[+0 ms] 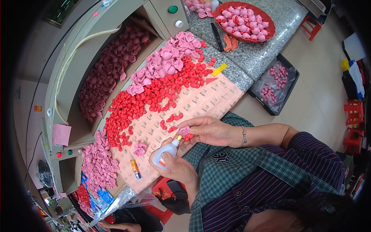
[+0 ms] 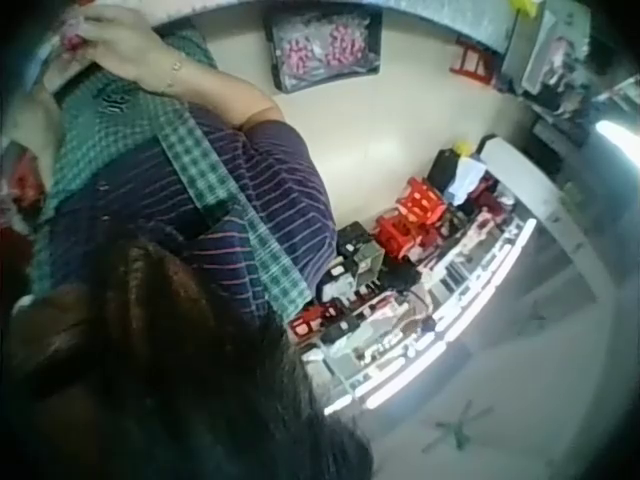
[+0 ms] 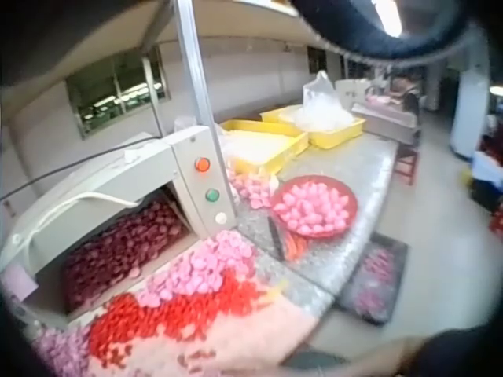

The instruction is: Assembling and grouping small pink and red plastic toy components at a factory workstation.

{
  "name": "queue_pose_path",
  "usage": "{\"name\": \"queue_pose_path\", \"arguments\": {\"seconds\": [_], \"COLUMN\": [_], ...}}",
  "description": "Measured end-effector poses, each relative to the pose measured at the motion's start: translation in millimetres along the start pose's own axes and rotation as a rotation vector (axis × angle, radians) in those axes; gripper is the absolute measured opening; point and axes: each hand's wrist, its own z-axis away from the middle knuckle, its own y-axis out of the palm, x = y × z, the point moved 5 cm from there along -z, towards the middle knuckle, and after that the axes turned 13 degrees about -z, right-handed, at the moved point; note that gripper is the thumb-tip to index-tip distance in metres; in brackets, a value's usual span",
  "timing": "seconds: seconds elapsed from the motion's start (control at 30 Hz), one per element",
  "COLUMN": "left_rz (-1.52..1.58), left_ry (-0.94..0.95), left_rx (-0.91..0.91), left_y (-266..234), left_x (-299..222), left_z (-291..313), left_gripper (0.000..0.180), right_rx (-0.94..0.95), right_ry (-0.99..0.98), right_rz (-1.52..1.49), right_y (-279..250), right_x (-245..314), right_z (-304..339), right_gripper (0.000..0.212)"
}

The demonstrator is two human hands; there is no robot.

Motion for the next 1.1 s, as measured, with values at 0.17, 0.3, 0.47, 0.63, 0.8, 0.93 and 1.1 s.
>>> {"name": "queue_pose_path", "arguments": {"seconds": [0.17,0.3,0.47,0.63,0.8,0.93,1.1], "left_rz": [-0.006,-0.016,-0.053,-0.082,-0.073,-0.083,-0.049], "left_ry": [0.009,0.011,0.014,0.035,-0.025,-0.004,-0.005], "left_rx": [-0.007,-0.003,-0.031,-0.035,-0.045,-0.043,-0.043], "left_y": [-1.9,-6.3,-12.0,-13.3,-9.2,-13.0,-16.5], "left_x": [-0.2,3.2,6.3,5.1,0.9,6.7,8.7], "left_z": [-0.5,-2.1,-3.2,-4.2,-3.2,-4.5,-5.0], "left_gripper": [0.041,0.037,0.034,0.033,0.032,0.032,0.033], "right_rx": [0.000,-0.004,-0.019,-0.048,-0.042,-0.079,-0.057], "right_ry": [0.003,0.004,0.015,0.022,0.046,0.043,0.052], "right_rz": [0.007,0.023,0.016,0.009,-0.026,-0.022,-0.030], "right_y": [-0.9,-2.7,-5.4,-7.4,-8.1,-7.3,-7.6], "right_x": [0.2,0.4,-1.3,-0.4,-0.2,-0.6,-0.6], "right_z": [1.5,1.2,0.9,2.1,4.3,4.4,4.2], "right_gripper": [0.042,0.042,0.042,0.040,0.039,0.039,0.040]}}
